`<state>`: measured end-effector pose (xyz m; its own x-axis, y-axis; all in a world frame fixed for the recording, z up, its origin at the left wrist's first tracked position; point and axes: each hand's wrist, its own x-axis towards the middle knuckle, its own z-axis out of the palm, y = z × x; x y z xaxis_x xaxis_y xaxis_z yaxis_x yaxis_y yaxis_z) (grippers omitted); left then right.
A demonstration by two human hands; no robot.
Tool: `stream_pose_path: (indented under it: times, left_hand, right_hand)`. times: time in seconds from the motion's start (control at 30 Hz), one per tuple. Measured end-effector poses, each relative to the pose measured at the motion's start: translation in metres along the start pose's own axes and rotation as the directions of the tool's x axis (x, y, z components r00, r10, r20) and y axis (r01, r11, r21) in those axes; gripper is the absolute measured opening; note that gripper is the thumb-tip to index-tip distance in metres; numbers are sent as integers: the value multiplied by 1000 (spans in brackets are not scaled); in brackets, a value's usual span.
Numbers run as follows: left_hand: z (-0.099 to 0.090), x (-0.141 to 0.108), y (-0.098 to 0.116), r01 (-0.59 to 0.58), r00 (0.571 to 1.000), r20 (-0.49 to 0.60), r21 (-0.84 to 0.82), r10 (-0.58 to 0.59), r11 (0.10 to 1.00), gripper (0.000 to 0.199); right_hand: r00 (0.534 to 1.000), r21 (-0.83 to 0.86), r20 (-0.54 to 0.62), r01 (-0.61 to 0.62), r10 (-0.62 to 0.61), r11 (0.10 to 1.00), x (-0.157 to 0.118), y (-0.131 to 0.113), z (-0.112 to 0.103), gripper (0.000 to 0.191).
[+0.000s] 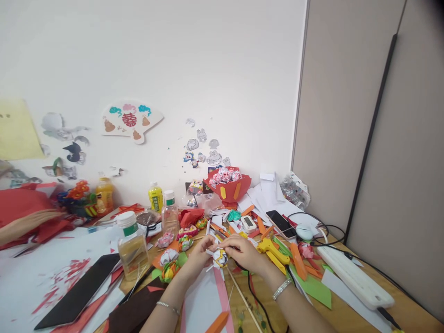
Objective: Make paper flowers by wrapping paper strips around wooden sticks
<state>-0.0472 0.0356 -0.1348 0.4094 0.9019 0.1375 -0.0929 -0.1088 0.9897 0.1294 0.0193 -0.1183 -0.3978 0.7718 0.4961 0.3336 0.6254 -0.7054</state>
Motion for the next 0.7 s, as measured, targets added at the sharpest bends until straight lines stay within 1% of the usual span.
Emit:
stream_pose_path:
  times: [0.1, 0.17, 0.23, 0.37, 0.4, 0.53, 0.7]
  left_hand:
    - [-2, 2, -1, -33, 998, -53, 21, 34, 999, 41]
    - [-2, 3, -1, -42, 997, -67, 33, 45, 999, 41]
    - [-2, 3, -1, -42, 997, -68, 41, 45, 998, 41]
    - [-2, 3, 0, -41, 996, -74, 50, 45, 998, 40]
    - [-2, 3, 0, -43, 996, -76, 54, 47, 998, 40]
    - [-3, 5, -2, -52, 994, -88, 70, 58, 996, 42]
    - [-3, 8, -10, -36, 992, -114, 75, 44, 997, 42]
  right_hand:
    - [989, -53, 21, 148, -147, 988, 0, -4, -1, 20]
    - [979, -92, 47, 203, -199, 975, 0, -8, -3, 17]
    - [979, -113, 64, 201, -194, 973, -1, -10, -5, 17]
    - [991, -90, -3, 132, -133, 987, -1, -8, -5, 23]
    - [990, -95, 3, 138, -138, 986, -1, -7, -4, 25]
    - [975, -187, 96, 214, -199, 959, -1, -3, 3, 24]
    - [972, -279, 105, 234, -213, 931, 0, 1, 8, 15]
